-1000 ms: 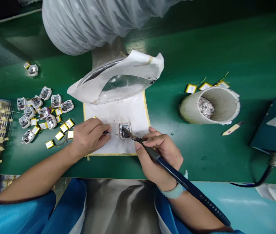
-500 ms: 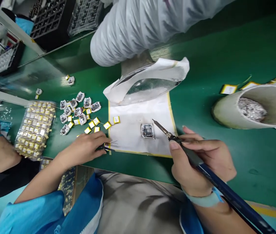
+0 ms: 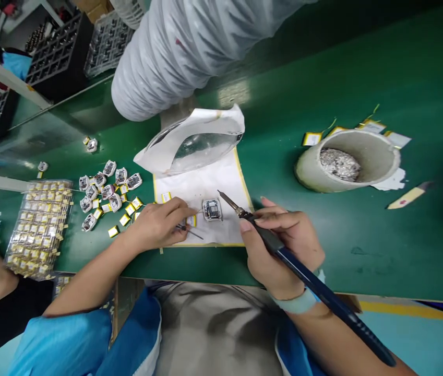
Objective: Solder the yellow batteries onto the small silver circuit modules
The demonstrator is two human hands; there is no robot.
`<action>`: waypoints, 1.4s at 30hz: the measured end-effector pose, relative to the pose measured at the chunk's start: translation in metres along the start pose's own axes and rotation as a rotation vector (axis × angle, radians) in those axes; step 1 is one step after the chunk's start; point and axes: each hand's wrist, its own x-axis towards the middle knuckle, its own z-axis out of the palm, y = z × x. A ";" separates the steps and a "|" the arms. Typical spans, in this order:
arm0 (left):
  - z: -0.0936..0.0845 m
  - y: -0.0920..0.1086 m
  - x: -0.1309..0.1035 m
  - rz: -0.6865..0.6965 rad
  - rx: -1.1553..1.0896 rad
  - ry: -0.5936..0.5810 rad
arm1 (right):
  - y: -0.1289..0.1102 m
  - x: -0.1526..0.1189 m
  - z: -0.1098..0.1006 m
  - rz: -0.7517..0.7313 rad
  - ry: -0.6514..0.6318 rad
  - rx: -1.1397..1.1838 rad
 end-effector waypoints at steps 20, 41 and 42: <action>0.038 -0.005 0.026 -0.231 -0.474 0.518 | -0.009 0.008 -0.004 0.089 -0.230 -0.036; 0.043 0.004 0.032 -0.248 -0.484 0.426 | -0.010 0.007 -0.003 0.067 -0.269 -0.080; 0.044 0.004 0.032 -0.247 -0.486 0.426 | -0.009 0.007 -0.003 0.063 -0.271 -0.080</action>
